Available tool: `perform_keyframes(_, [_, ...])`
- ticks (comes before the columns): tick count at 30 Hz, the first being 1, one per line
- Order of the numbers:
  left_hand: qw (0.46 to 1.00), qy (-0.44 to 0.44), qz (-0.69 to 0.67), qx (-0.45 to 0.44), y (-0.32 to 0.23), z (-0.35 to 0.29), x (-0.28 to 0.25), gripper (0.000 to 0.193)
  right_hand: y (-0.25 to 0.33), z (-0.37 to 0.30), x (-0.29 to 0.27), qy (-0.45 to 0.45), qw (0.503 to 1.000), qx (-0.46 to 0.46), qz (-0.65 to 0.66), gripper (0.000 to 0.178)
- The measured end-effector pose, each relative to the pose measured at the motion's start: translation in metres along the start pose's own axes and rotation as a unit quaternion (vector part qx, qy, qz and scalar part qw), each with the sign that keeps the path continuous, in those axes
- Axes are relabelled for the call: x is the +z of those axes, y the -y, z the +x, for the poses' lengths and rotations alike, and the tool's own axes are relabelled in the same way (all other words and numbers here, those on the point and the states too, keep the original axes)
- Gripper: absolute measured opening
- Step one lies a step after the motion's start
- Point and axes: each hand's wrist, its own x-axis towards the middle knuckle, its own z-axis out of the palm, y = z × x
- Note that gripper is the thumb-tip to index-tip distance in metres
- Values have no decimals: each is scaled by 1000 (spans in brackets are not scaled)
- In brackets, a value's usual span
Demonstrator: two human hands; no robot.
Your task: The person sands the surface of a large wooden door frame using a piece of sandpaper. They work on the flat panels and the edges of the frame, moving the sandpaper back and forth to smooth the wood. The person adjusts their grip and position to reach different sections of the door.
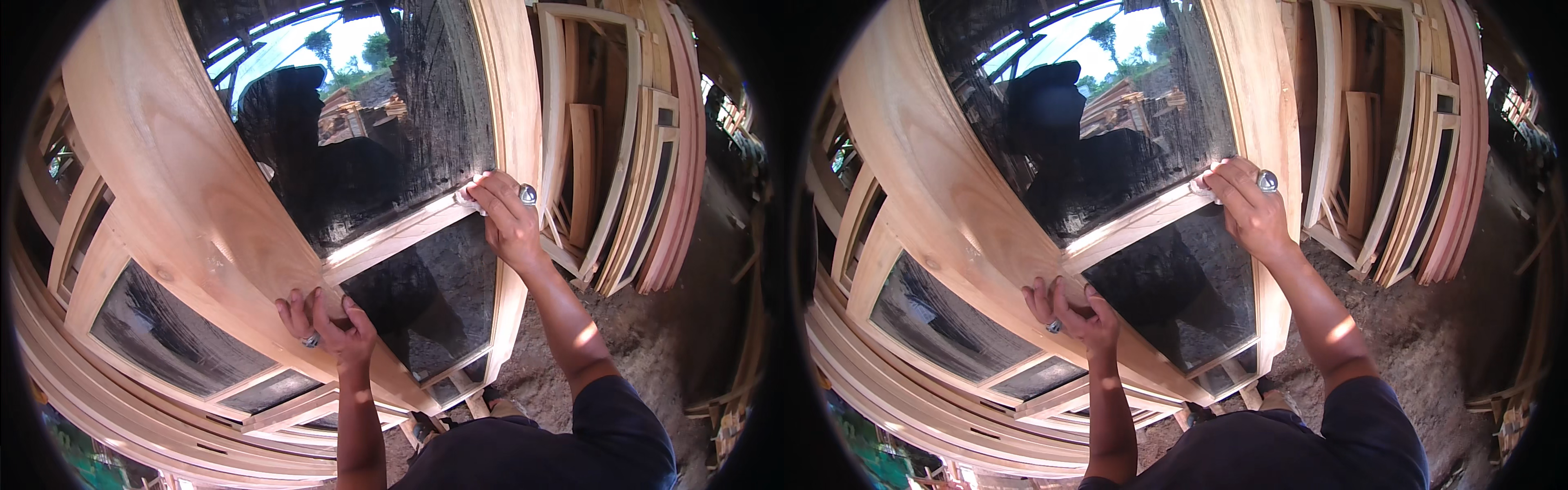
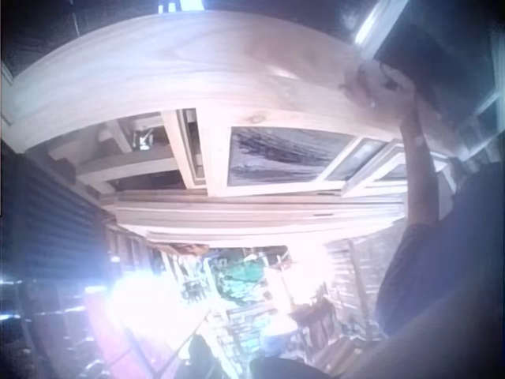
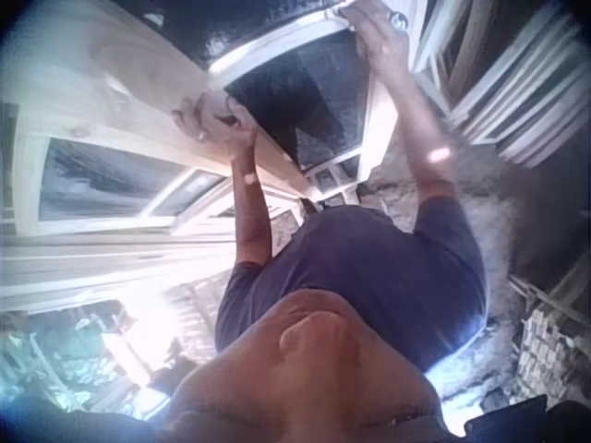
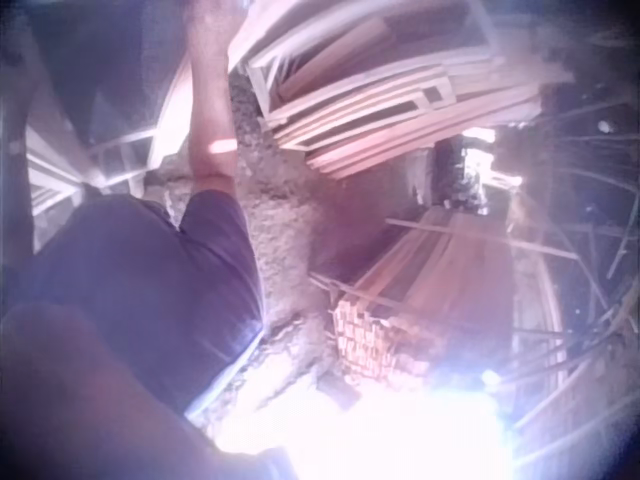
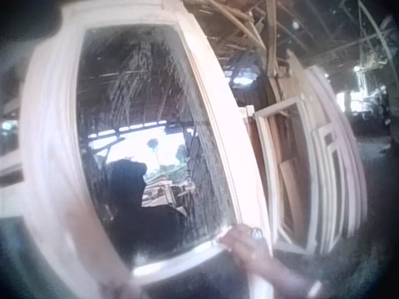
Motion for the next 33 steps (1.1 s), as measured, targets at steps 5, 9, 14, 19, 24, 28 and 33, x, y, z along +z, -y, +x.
perform_keyframes(5, [1000,-3,10,-1,-6,2,4,35,6,-13,21,-21,999,15,33,31])
perform_keyframes(9, [1000,2,18,0,-1,1,0,41,15,-1,15,-10,998,31,46,33])
perform_keyframes(14, [1000,3,21,-13,-7,2,2,38,16,-12,19,-16,999,37,19,35])
perform_keyframes(19, [1000,-2,25,5,2,-2,2,41,16,-9,18,-3,998,45,47,40])
perform_keyframes(24, [1000,1,31,0,-1,-2,3,41,35,-5,16,-13,997,37,65,39])
perform_keyframes(28, [1000,1,29,5,1,-2,3,40,23,-2,8,-23,993,101,57,34])
perform_keyframes(33, [1000,5,29,0,1,-2,1,40,18,-11,14,5,998,45,42,45])
